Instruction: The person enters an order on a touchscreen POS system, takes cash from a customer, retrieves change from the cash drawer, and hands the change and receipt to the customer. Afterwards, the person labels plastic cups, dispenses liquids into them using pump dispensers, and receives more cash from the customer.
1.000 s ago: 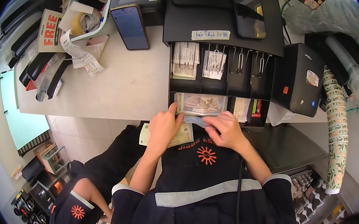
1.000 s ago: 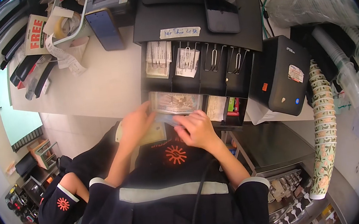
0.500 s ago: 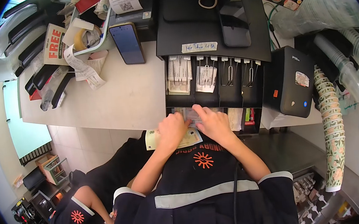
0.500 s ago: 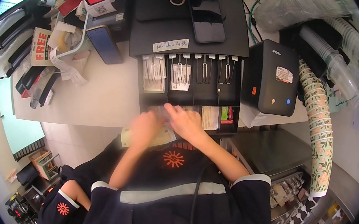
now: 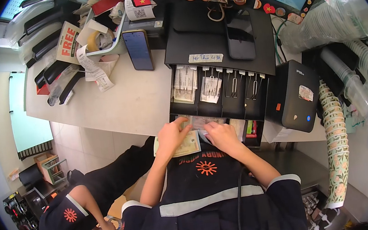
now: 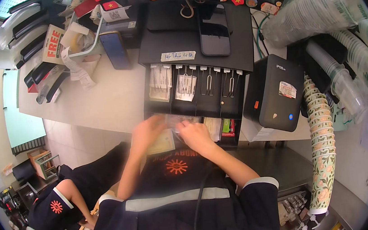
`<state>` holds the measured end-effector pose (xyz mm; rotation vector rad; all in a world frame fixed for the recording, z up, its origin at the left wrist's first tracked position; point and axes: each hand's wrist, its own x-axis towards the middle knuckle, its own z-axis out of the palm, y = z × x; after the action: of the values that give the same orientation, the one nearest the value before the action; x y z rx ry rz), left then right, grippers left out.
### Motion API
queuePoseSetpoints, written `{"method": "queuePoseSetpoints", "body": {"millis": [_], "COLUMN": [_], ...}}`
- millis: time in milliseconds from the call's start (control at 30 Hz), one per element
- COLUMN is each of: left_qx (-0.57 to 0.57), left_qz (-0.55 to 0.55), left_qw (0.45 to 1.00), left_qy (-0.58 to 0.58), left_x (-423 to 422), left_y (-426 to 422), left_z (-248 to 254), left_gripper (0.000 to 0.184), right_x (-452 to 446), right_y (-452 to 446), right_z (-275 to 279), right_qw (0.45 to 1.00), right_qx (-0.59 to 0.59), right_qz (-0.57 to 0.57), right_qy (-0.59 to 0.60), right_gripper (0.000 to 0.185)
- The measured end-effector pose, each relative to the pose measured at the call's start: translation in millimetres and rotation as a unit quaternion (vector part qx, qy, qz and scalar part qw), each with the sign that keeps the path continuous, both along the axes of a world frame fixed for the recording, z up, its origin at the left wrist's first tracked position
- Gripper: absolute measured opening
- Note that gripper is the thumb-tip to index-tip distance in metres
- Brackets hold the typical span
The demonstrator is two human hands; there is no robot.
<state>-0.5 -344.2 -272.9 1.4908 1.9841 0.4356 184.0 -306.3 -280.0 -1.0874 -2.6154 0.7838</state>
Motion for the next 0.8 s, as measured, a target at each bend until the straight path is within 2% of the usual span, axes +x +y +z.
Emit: {"method": "queuePoseSetpoints", "body": {"millis": [100,200,300,400,467,533,600,633,667,733,767,800], "left_qx": [0.024,0.012,0.086,0.138,0.173,0.213,0.257,0.241,0.249,0.264,0.262,0.248], "left_qz": [0.077,0.211,0.316,0.367,0.359,0.342,0.315,0.32,0.335,0.361,0.356,0.359], "left_qw": [0.993,0.944,0.891,0.83,0.833,0.836,0.838,0.814,0.795,0.755,0.776,0.772], "left_qy": [-0.084,-0.252,-0.314,-0.396,-0.384,-0.373,-0.365,-0.42,-0.44,-0.48,-0.45,-0.462], "left_x": [-5,-8,-13,-19,-17,-14,-12,-14,-12,-5,-2,3], "left_y": [-1,-5,-4,5,13,23,36,40,47,62,65,66], "left_z": [1,12,21,35,54,69,77,73,71,70,70,68], "left_gripper": [0.023,0.032,0.04,0.041,0.041,0.04,0.039,0.037,0.037,0.036,0.035,0.035], "right_x": [3,1,0,-4,-9,-9,-15,-14,-15,-19,-20,-23], "right_y": [1,6,28,44,42,38,28,23,17,14,13,11], "right_z": [-3,-2,22,34,53,63,86,90,95,83,80,80], "right_qw": [1.0,0.998,0.981,0.942,0.904,0.837,0.744,0.731,0.708,0.788,0.837,0.88], "right_qx": [-0.009,0.05,0.144,0.126,-0.058,-0.223,-0.333,-0.37,-0.398,-0.304,-0.258,-0.21], "right_qz": [0.004,-0.011,-0.063,-0.191,-0.259,-0.234,-0.174,-0.141,-0.14,-0.067,-0.076,-0.085], "right_qy": [0.008,0.03,0.115,0.247,0.335,0.442,0.552,0.556,0.566,0.531,0.476,0.417], "right_gripper": [0.01,0.011,0.009,0.008,0.022,0.037,0.048,0.054,0.046,0.029,0.022,0.016]}}
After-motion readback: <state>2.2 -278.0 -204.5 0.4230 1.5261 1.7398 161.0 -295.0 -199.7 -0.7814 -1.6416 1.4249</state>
